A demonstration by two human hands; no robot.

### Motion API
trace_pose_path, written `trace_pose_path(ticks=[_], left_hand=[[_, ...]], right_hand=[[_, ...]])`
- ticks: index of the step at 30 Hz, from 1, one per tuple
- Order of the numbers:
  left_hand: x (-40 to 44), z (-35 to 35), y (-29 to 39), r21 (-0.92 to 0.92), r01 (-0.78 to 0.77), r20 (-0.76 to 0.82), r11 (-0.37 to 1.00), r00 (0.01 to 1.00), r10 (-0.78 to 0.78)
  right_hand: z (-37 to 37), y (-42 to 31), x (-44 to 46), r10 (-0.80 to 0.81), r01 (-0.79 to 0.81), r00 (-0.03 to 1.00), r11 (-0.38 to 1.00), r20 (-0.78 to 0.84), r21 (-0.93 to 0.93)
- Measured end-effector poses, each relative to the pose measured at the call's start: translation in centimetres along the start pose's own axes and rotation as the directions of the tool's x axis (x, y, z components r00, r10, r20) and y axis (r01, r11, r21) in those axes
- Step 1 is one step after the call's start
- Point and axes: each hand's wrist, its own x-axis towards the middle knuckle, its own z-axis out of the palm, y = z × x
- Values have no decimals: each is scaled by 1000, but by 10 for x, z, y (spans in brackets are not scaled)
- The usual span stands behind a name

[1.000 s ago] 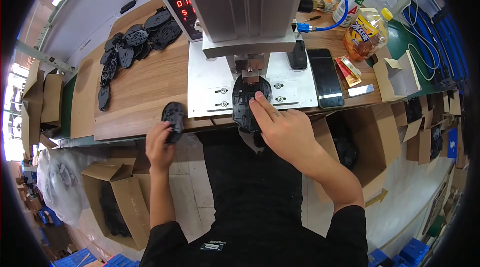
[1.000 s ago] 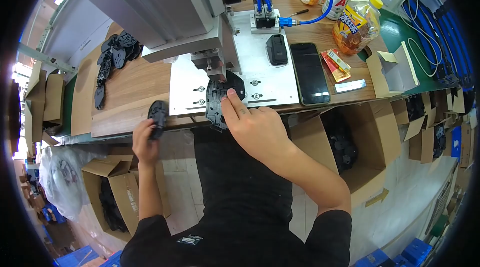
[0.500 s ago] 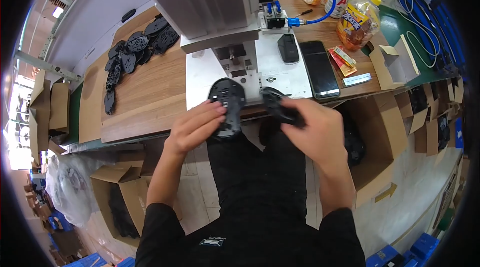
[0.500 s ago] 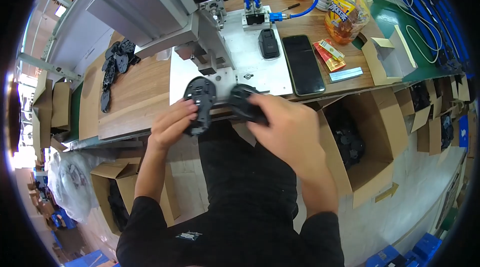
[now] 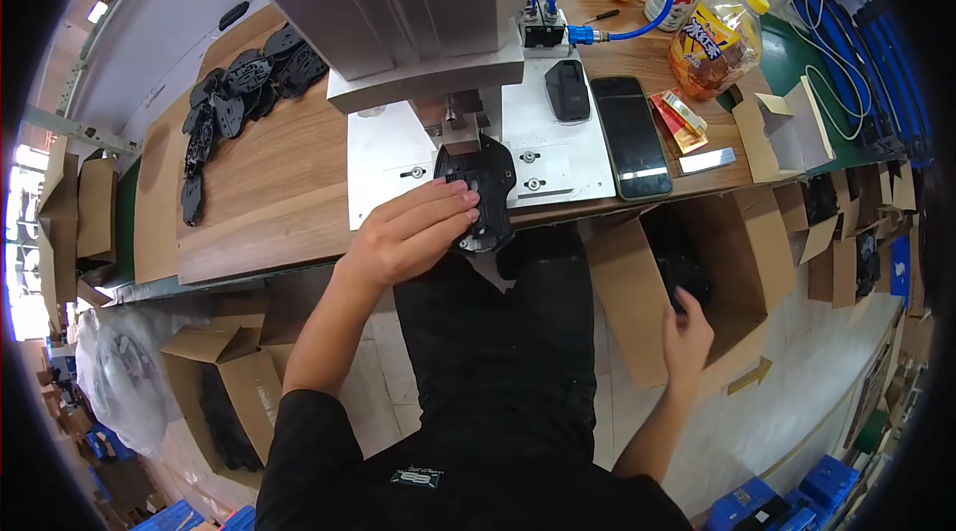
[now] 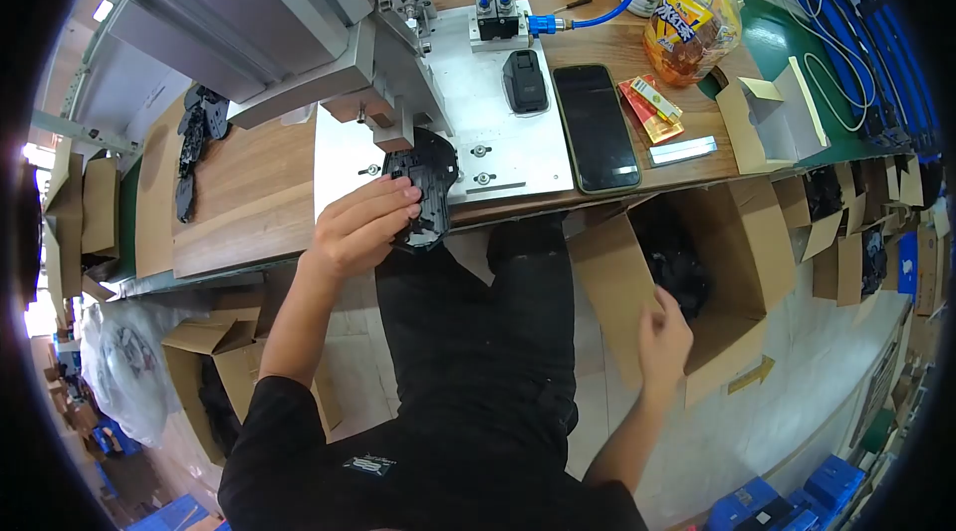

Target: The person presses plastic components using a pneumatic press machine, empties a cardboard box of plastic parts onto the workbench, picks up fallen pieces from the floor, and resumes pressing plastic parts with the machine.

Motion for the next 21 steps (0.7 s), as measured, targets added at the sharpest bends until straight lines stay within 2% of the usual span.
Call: trace_pose_path(ticks=[2,4,5,6,8,9,11,12,13,15,16,17,19,21], left_hand=[[-4,0,-5,-22,-10,15,1000,1000,10],[-5,-1,-8,-35,-21,27,999,999,22],[-5,-4,-6,-39,-8,41,999,999,9],[-4,-3,-5,-53,4,52,999,999,-1],[-4,-2,-5,-43,-4,37,999,999,6],[-5,-1,-5,-40,-7,20,999,1000,8],[-9,-1,-7,-35,-20,31,999,999,21],[-8,-2,-8,-27,-24,42,999,999,25],[-6,-3,-9,-17,-27,33,999,999,27],[-2,-9,-9,-43,-53,63,998,996,56],[1,-17,-13,-89,-80,101,993,991,89],[0,-22,-20,-69,-76,99,995,992,83],[-6,-32,-44,-354,-26,61,935,997,51],[-32,-40,-90,-19,144,-37,989,989,-145]], right_hand=[[13,-64,17,-234,232,972,965,6,123],[27,-113,31,-457,437,889,829,-28,347],[30,-161,39,-620,550,784,694,-2,464],[32,-183,44,-723,635,691,601,-7,485],[36,-214,55,-892,843,452,425,-5,329],[39,-223,54,-892,846,452,423,-13,325],[44,-237,52,-883,879,413,451,224,158],[52,-239,51,-876,906,400,423,271,30],[52,-240,51,-881,911,391,412,268,25],[51,-246,50,-869,920,391,377,302,-106],[52,-247,53,-913,947,318,295,255,-124],[52,-250,54,-921,953,300,279,249,-118],[48,-254,52,-899,948,308,262,310,-181],[48,-255,51,-910,949,301,256,285,-185]])
